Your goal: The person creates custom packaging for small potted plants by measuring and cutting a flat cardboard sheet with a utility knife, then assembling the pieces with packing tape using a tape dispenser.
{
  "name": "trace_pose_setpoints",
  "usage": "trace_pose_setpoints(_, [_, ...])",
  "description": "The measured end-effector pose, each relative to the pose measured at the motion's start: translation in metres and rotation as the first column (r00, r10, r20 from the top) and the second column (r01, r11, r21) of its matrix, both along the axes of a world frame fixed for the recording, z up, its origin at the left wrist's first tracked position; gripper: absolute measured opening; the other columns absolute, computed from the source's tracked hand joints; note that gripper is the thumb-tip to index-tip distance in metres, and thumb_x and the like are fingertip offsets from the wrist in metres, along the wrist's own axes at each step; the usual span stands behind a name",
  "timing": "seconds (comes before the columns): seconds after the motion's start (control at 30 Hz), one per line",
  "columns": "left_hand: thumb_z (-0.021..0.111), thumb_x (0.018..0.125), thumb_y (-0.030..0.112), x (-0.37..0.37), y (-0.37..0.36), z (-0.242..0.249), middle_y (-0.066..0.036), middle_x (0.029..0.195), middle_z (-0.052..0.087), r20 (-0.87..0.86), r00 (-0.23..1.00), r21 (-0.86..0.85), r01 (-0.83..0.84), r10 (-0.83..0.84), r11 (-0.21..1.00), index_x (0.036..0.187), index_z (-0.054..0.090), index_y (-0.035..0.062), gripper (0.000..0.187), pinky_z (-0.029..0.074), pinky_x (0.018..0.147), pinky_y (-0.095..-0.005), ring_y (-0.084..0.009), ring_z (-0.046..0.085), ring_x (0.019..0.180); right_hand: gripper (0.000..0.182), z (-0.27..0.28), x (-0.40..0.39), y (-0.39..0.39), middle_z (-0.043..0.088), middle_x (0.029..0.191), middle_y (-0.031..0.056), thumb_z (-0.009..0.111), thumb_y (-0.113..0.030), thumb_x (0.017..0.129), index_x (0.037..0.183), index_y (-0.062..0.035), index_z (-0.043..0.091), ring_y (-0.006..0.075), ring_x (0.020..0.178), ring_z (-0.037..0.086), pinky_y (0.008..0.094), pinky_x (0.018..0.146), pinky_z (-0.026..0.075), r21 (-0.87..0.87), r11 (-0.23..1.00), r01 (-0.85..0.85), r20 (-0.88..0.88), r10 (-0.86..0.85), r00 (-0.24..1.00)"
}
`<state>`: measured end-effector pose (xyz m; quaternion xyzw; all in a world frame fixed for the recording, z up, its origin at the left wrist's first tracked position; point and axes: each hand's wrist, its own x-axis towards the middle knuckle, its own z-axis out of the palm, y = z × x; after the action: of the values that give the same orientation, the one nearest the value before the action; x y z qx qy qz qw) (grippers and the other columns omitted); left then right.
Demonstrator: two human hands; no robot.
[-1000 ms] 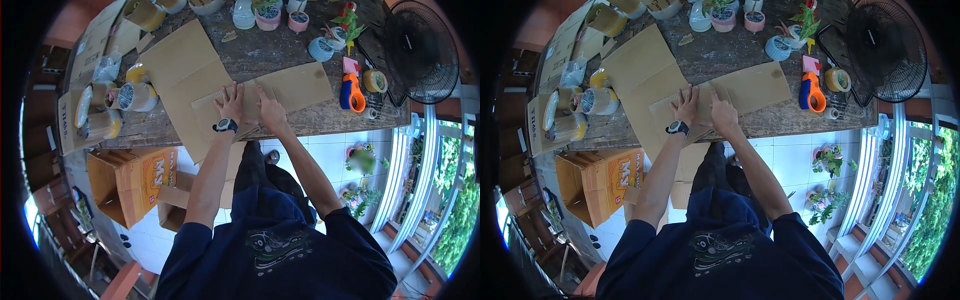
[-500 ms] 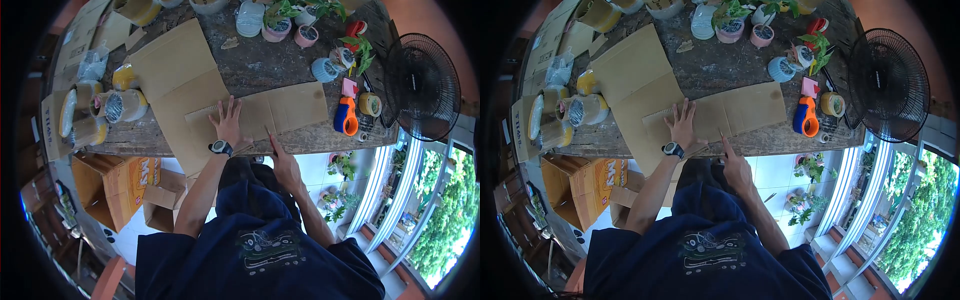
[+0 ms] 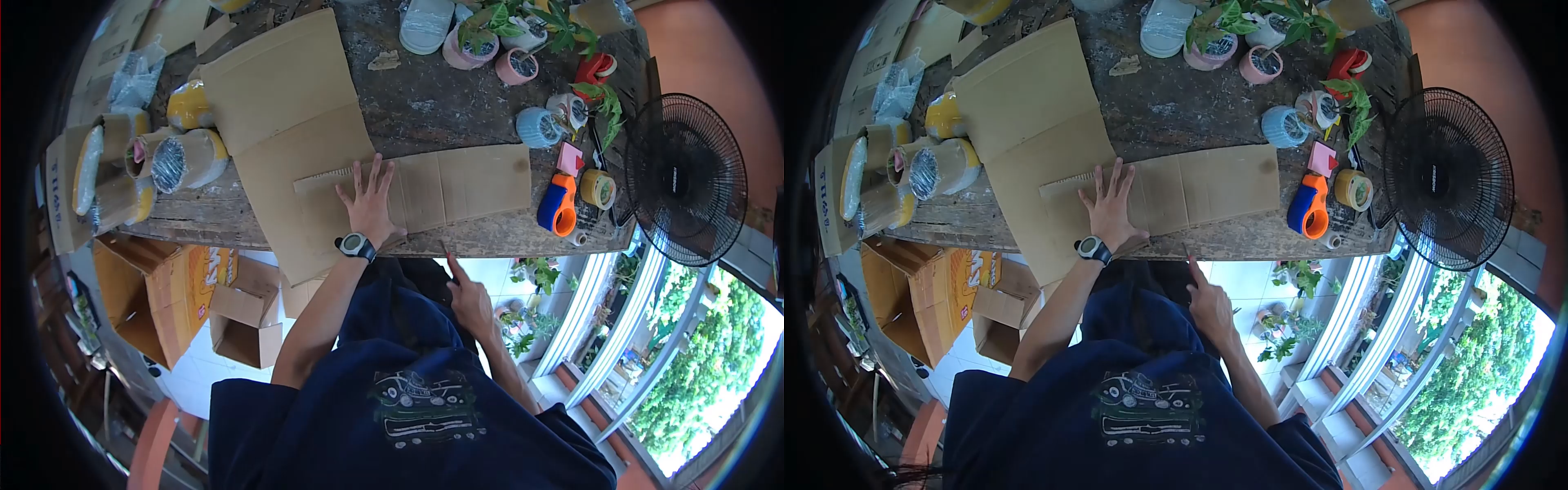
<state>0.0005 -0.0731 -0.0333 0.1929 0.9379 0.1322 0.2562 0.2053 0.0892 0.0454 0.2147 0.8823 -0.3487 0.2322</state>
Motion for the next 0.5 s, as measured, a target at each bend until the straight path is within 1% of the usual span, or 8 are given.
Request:
trace_pose_setpoints(0.03, [0.096,0.039,0.048,0.002,0.001,0.002,0.003,0.168,0.005,0.008,1.000,-0.013,-0.005,0.005,1.000,0.160,0.015,0.0284,0.147,0.017,0.108,-0.0817,-0.0399,0.004,0.153,0.066,0.003,-0.013,0.002,0.067,0.080,0.0286,0.059,-0.014,0.094,0.154,-0.0204,0.034,0.0494,0.075,0.066,0.0593,0.071,0.049,0.019,1.000,0.010,-0.037,-0.009,0.999])
trace_pose_setpoints(0.1, [0.097,0.041,0.045,-0.001,0.004,0.009,0.004,0.168,0.007,0.008,1.000,-0.040,-0.011,0.011,0.999,0.159,0.017,0.0286,0.144,0.018,0.110,-0.0793,-0.0379,0.007,0.153,0.064,0.003,-0.069,0.010,0.068,0.082,0.0284,0.058,-0.014,0.095,0.154,-0.0196,0.035,0.0497,0.076,0.065,0.0597,0.071,0.049,0.056,0.998,0.035,-0.125,-0.028,0.992])
trace_pose_setpoints(0.17, [0.097,0.041,0.045,-0.002,0.004,0.009,0.004,0.168,0.007,0.003,1.000,-0.028,-0.011,0.011,1.000,0.159,0.017,0.0284,0.143,0.018,0.110,-0.0793,-0.0379,0.007,0.153,0.064,-0.020,-0.117,0.018,0.067,0.083,0.0291,0.057,-0.014,0.095,0.155,-0.0184,0.034,0.0499,0.078,0.065,0.0602,0.071,0.048,0.143,0.990,-0.018,-0.213,0.049,0.976])
trace_pose_setpoints(0.27, [0.097,0.042,0.044,0.001,0.002,0.007,0.004,0.168,0.007,0.002,1.000,-0.024,-0.007,0.007,1.000,0.159,0.017,0.0282,0.143,0.018,0.110,-0.0793,-0.0379,0.006,0.153,0.064,-0.026,-0.136,0.018,0.066,0.081,0.0302,0.056,-0.014,0.096,0.155,-0.0178,0.033,0.0500,0.078,0.065,0.0603,0.071,0.048,0.163,0.986,-0.037,-0.147,0.062,0.987])
trace_pose_setpoints(0.3, [0.097,0.042,0.044,0.000,0.003,0.006,0.004,0.168,0.007,0.000,1.000,-0.018,-0.012,0.012,1.000,0.159,0.017,0.0282,0.142,0.018,0.110,-0.0793,-0.0379,0.006,0.153,0.062,-0.025,-0.128,0.017,0.066,0.083,0.0307,0.056,-0.014,0.096,0.154,-0.0182,0.035,0.0503,0.080,0.065,0.0598,0.072,0.048,0.154,0.988,-0.025,-0.111,0.042,0.993])
trace_pose_setpoints(0.37, [0.097,0.042,0.043,0.000,0.004,0.011,0.004,0.168,0.008,0.016,1.000,-0.019,-0.023,0.023,1.000,0.159,0.018,0.0283,0.142,0.018,0.110,-0.0793,-0.0380,0.006,0.153,0.060,-0.012,-0.081,0.011,0.066,0.087,0.0318,0.056,-0.013,0.096,0.153,-0.0189,0.038,0.0510,0.085,0.064,0.0587,0.075,0.048,0.145,0.989,0.001,-0.024,0.003,1.000])
trace_pose_setpoints(0.43, [0.097,0.042,0.041,-0.001,0.006,0.012,0.005,0.168,0.008,0.027,0.999,-0.009,-0.029,0.029,1.000,0.159,0.018,0.0285,0.142,0.017,0.110,-0.0794,-0.0381,0.005,0.154,0.062,0.004,-0.042,0.009,0.066,0.089,0.0321,0.056,-0.012,0.096,0.154,-0.0214,0.037,0.0508,0.085,0.064,0.0591,0.075,0.048,0.084,0.996,0.012,0.134,-0.023,0.991])
trace_pose_setpoints(0.5, [0.097,0.041,0.040,0.000,0.006,0.010,0.005,0.168,0.008,0.030,0.999,-0.001,-0.037,0.037,0.999,0.159,0.019,0.0288,0.142,0.016,0.110,-0.0798,-0.0382,0.005,0.154,0.064,0.009,-0.019,0.015,0.066,0.077,0.0294,0.058,-0.013,0.095,0.154,-0.0182,0.035,0.0496,0.074,0.065,0.0595,0.069,0.048,0.061,0.997,-0.049,0.083,0.044,0.996])
